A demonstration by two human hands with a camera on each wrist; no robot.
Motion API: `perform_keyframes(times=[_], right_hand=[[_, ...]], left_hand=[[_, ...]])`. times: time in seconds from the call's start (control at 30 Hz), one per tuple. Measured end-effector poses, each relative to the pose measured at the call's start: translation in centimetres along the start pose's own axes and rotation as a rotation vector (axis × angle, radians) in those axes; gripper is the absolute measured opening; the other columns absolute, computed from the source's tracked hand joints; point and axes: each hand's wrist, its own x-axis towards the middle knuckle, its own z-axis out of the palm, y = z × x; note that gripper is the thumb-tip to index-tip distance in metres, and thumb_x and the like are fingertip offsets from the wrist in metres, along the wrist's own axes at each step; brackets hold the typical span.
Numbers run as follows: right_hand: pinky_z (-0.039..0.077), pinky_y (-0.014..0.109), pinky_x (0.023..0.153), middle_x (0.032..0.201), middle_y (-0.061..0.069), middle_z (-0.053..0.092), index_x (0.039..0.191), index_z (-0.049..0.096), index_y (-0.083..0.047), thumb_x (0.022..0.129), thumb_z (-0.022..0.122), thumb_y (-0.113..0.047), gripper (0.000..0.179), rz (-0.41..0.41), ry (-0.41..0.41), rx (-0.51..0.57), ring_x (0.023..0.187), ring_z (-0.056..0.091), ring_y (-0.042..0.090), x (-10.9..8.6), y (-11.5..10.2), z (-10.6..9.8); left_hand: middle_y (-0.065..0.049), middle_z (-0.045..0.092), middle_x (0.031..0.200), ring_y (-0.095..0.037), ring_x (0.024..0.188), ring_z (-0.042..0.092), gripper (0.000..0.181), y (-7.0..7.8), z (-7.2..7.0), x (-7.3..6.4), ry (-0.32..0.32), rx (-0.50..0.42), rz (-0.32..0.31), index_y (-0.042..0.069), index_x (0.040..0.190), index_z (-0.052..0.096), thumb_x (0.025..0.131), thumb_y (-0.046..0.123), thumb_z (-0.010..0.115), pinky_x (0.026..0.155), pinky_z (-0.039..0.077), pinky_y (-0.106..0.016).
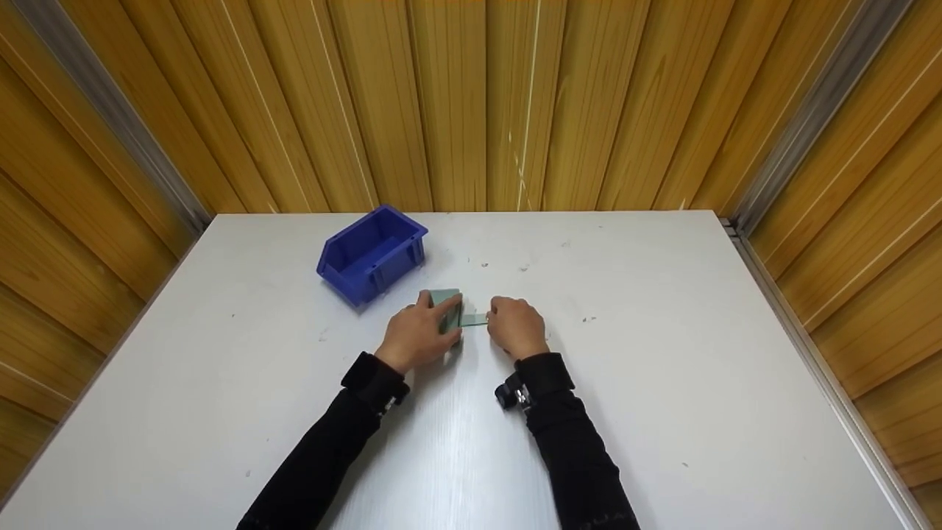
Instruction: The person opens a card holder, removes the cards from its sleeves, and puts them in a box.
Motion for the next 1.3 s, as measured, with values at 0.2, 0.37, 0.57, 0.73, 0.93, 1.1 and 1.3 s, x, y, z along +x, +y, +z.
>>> perform_keyframes(times=[0.2, 0.37, 0.57, 0.73, 0.93, 1.1, 1.3], right_hand=[[0.041, 0.032, 0.059, 0.075, 0.009, 0.067, 0.097, 0.069, -0.006, 0.103, 0.058, -0.018, 0.018, -0.004, -0.001, 0.014, 0.060, 0.058, 0.022, 0.1, 0.0, -0.1], [0.041, 0.033, 0.060, 0.079, 0.011, 0.069, 0.096, 0.068, -0.005, 0.103, 0.058, -0.018, 0.018, 0.005, 0.000, 0.022, 0.064, 0.060, 0.024, 0.1, 0.2, -0.1], [0.041, 0.032, 0.057, 0.071, 0.008, 0.066, 0.091, 0.067, -0.006, 0.102, 0.058, -0.017, 0.017, -0.003, 0.030, 0.037, 0.058, 0.059, 0.023, 0.0, 0.5, 0.0], [0.041, 0.031, 0.056, 0.067, 0.007, 0.065, 0.090, 0.065, -0.006, 0.102, 0.057, -0.016, 0.017, 0.010, 0.025, 0.048, 0.050, 0.058, 0.019, 0.0, 0.9, -0.3], [0.042, 0.030, 0.055, 0.069, 0.008, 0.067, 0.095, 0.066, -0.004, 0.103, 0.056, -0.017, 0.018, 0.025, -0.001, 0.047, 0.046, 0.058, 0.015, 0.0, 1.5, -0.8], [0.041, 0.030, 0.052, 0.067, 0.008, 0.066, 0.095, 0.065, -0.003, 0.103, 0.054, -0.017, 0.019, 0.034, -0.026, 0.057, 0.044, 0.058, 0.014, -0.1, 2.3, -1.4], [0.040, 0.029, 0.050, 0.060, 0.005, 0.062, 0.095, 0.065, -0.004, 0.104, 0.053, -0.017, 0.019, 0.041, -0.041, 0.063, 0.044, 0.058, 0.015, -0.1, 3.0, -1.7]], left_hand=[[-0.022, 0.056, 0.137, -0.039, 0.089, 0.069, 0.057, -0.4, -0.7, 0.1, -0.023, -0.087, -0.012, 0.030, 0.155, 0.048, 0.100, 0.039, 0.055, 0.082, 0.056, -0.048], [-0.026, 0.056, 0.137, -0.044, 0.091, 0.069, 0.056, -0.7, -1.8, 0.1, -0.043, -0.192, -0.032, 0.027, 0.156, 0.047, 0.100, 0.034, 0.046, 0.087, 0.056, -0.051], [-0.030, 0.066, 0.120, -0.049, 0.100, 0.069, 0.041, -1.9, -3.2, -0.2, 0.030, -0.222, -0.011, 0.003, 0.139, 0.058, 0.102, 0.018, 0.051, 0.090, 0.055, -0.055], [-0.031, 0.069, 0.102, -0.048, 0.095, 0.070, 0.029, -3.4, -4.0, -0.5, 0.069, -0.194, -0.013, -0.004, 0.122, 0.059, 0.095, 0.004, 0.058, 0.084, 0.054, -0.058], [-0.030, 0.071, 0.110, -0.045, 0.102, 0.070, 0.043, -4.6, -4.2, -0.5, -0.001, -0.183, -0.044, 0.002, 0.135, 0.058, 0.092, -0.001, 0.059, 0.088, 0.054, -0.056], [-0.026, 0.070, 0.121, -0.043, 0.111, 0.067, 0.044, -5.1, -3.9, -0.5, -0.020, -0.207, -0.066, 0.005, 0.135, 0.064, 0.092, -0.003, 0.064, 0.095, 0.053, -0.055], [-0.024, 0.070, 0.121, -0.042, 0.113, 0.066, 0.035, -5.4, -3.5, -0.6, -0.017, -0.191, -0.068, 0.005, 0.126, 0.069, 0.092, 0.001, 0.071, 0.095, 0.053, -0.054]])
